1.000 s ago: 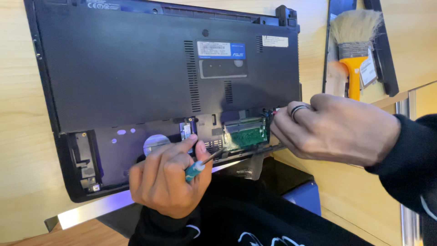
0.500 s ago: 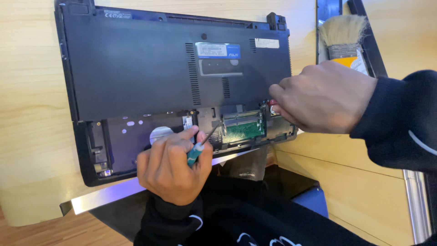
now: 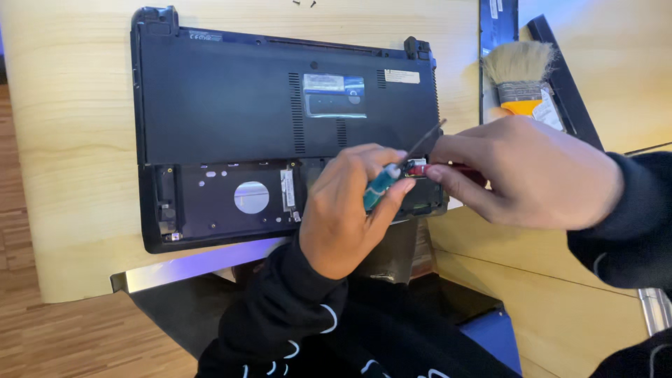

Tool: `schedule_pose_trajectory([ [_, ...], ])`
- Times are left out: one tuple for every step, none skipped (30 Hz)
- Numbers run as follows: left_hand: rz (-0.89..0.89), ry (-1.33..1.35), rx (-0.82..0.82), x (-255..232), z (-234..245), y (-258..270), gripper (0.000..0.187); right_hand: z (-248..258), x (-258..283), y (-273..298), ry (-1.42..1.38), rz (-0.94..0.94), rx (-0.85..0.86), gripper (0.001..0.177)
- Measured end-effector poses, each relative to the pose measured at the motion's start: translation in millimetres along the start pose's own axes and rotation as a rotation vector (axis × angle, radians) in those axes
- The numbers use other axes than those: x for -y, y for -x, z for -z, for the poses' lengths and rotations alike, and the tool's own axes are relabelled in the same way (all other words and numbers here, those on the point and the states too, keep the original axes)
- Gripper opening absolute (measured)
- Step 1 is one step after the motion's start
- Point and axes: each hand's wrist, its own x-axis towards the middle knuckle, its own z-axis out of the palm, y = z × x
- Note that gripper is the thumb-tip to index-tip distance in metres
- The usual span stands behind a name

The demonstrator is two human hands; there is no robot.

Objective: The person uses two screwdrivers to remove screws from the bottom panel of a laptop, then flips it over and opens the lid. The person works on a wooden desk with tools and a brush nearby.

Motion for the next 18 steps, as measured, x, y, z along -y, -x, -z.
schedule_pose_trajectory([
  [-0.022, 0.014, -0.006, -0.9, -3.8, -1.1, 0.018, -3.4, 1.4, 3.2, -0.063, -0.004, -0.008, 0.017],
  [-0.025, 0.008, -0.002, -2.3, -4.0, -0.5, 0.018, -6.7, -0.3, 5.0, -0.067, -0.002, -0.014, 0.017],
  [-0.010, 0.017, 0.009, -3.8, -3.7, 0.2, 0.016, -10.3, -1.8, 6.6, -0.088, 0.011, -0.026, 0.017],
  [0.004, 0.025, 0.020, -5.3, -3.3, 1.0, 0.014, -13.9, -3.2, 8.0, -0.110, 0.024, -0.039, 0.017],
  [0.005, 0.017, 0.027, -4.5, -4.5, 5.0, 0.014, -17.9, -4.0, 8.4, -0.117, 0.029, -0.044, 0.017],
  [0.031, -0.024, 0.007, -3.7, -5.5, 9.1, 0.013, -22.0, -4.5, 8.6, -0.147, 0.055, -0.063, 0.018],
  [0.054, -0.065, -0.014, -2.7, -6.4, 12.7, 0.013, -25.4, -5.2, 8.5, -0.174, 0.082, -0.083, 0.020],
  [0.053, -0.074, -0.009, -5.1, -4.9, 14.4, 0.013, -27.5, -3.3, 8.3, -0.180, 0.088, -0.089, 0.020],
  [0.195, -0.109, -0.049, -7.2, -3.7, 15.8, 0.016, -29.3, -1.5, 8.2, -0.247, 0.105, -0.111, 0.023],
  [0.336, -0.144, -0.088, -9.3, -2.4, 17.3, 0.018, -31.2, 0.3, 8.0, -0.313, 0.123, -0.132, 0.027],
  [0.337, -0.151, -0.085, -12.5, -1.0, 12.9, 0.018, -35.0, -0.8, 9.9, -0.319, 0.128, -0.135, 0.027],
  [0.359, -0.120, -0.139, -15.9, 0.4, 8.7, 0.023, -38.8, -1.9, 11.8, -0.332, 0.109, -0.142, 0.029],
  [0.379, -0.090, -0.194, -19.3, 2.0, 4.1, 0.029, -42.4, -2.8, 13.4, -0.345, 0.091, -0.150, 0.032],
  [0.378, -0.098, -0.192, -19.4, 5.9, 1.9, 0.029, -45.0, -4.0, 16.9, -0.350, 0.097, -0.154, 0.032],
  [0.365, 0.026, -0.251, -18.9, 9.4, -1.2, 0.027, -47.1, -5.7, 20.3, -0.377, 0.069, -0.182, 0.028],
  [0.352, 0.150, -0.309, -18.5, 12.6, -4.6, 0.028, -49.3, -7.8, 23.9, -0.405, 0.042, -0.209, 0.025],
  [0.348, 0.151, -0.303, -16.0, 13.9, -13.2, 0.028, -53.3, -12.0, 28.8, -0.407, 0.039, -0.215, 0.025],
  [0.258, 0.018, -0.199, -13.3, 14.7, -21.6, 0.028, -57.6, -16.5, 33.8, -0.423, 0.029, -0.236, 0.024],
])
